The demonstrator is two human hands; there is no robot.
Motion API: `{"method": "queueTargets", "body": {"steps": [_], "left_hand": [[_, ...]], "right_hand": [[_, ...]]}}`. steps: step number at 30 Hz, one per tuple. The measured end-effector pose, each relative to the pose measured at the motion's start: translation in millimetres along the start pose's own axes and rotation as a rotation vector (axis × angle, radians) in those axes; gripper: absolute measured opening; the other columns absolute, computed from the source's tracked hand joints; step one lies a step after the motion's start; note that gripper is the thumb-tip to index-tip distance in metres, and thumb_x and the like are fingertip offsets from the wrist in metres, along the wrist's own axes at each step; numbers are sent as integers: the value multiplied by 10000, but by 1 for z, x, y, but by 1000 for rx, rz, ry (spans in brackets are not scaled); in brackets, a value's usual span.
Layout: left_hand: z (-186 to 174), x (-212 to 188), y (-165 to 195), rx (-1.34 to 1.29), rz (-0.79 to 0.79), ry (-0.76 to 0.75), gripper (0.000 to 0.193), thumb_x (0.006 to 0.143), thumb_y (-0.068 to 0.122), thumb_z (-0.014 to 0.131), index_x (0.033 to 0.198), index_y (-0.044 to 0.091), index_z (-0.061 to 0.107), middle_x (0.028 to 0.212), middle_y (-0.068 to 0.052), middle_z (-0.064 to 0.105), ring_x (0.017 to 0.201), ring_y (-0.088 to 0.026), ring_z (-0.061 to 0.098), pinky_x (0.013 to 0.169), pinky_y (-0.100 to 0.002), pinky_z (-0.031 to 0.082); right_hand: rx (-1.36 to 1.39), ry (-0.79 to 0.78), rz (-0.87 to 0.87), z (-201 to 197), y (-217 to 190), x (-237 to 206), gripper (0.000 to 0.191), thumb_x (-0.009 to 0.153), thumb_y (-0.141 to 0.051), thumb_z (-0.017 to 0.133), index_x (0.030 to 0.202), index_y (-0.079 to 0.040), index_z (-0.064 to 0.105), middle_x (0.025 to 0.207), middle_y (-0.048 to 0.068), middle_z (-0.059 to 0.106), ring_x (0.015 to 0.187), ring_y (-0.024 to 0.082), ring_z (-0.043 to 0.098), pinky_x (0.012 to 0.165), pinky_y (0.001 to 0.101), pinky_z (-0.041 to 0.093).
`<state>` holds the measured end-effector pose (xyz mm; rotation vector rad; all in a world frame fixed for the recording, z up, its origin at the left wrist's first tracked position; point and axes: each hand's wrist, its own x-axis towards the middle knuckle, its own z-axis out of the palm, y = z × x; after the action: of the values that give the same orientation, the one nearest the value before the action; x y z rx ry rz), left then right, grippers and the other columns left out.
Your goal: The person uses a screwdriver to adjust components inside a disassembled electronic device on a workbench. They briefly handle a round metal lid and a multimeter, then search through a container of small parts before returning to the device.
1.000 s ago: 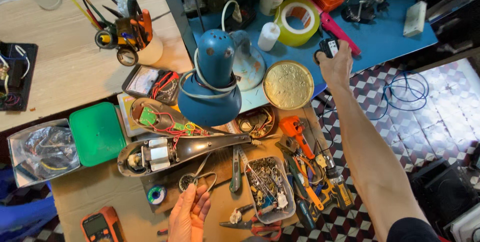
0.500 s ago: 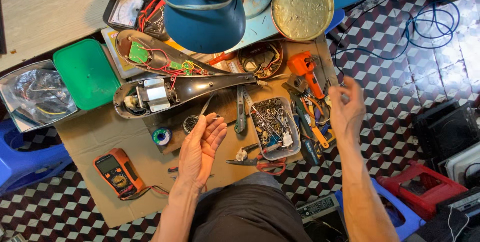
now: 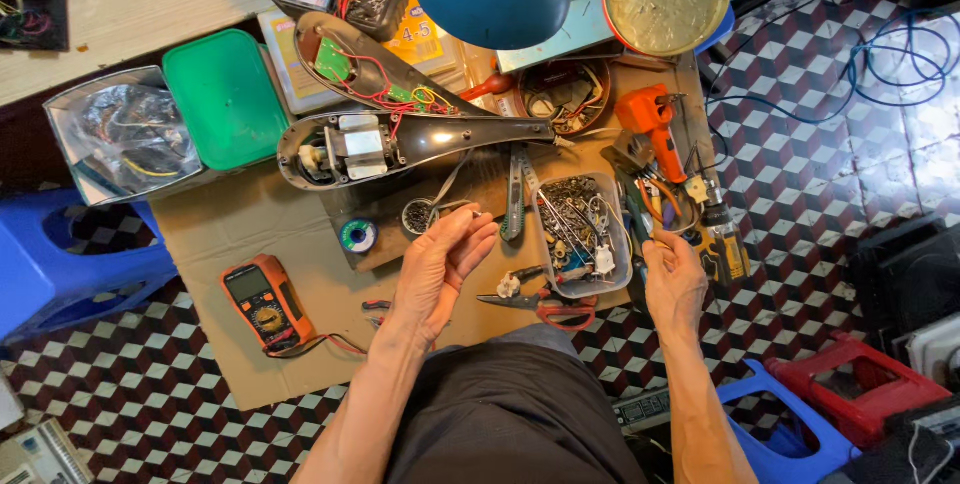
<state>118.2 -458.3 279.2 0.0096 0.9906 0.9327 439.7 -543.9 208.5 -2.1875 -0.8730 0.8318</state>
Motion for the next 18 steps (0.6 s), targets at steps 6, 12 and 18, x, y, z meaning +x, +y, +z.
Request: {"method": "queueTargets", "body": {"steps": [6, 12, 18], "left_hand": [[-17, -3, -10, -3, 2, 31, 242, 964, 164, 700, 1142, 1, 680, 1056, -115, 746, 958, -173, 726, 899, -288, 611], [-41, -7, -8, -31, 36, 81, 185, 968, 171, 706, 1091, 36, 679, 1036, -96, 741, 928, -157, 723, 874, -276, 611], [-61, -14, -8, -37, 96, 153, 170, 1005, 191, 711, 1077, 42, 673, 1028, -78, 724, 933, -153, 706, 880, -295, 604]], "right_hand": [[-57, 180, 87, -42, 22, 8, 301, 1001, -214, 637, 1191, 11, 693, 993, 129, 735, 831, 188, 706, 737, 322, 561], [-122, 144, 190, -46, 25, 30, 267, 961, -233, 644, 1114, -34, 735, 963, 133, 749, 801, 227, 743, 739, 348, 568], [-331, 165, 108, -34, 17, 39, 238, 942, -261, 671, 1047, -65, 756, 1012, 157, 760, 971, 339, 716, 859, 431, 536]]}}
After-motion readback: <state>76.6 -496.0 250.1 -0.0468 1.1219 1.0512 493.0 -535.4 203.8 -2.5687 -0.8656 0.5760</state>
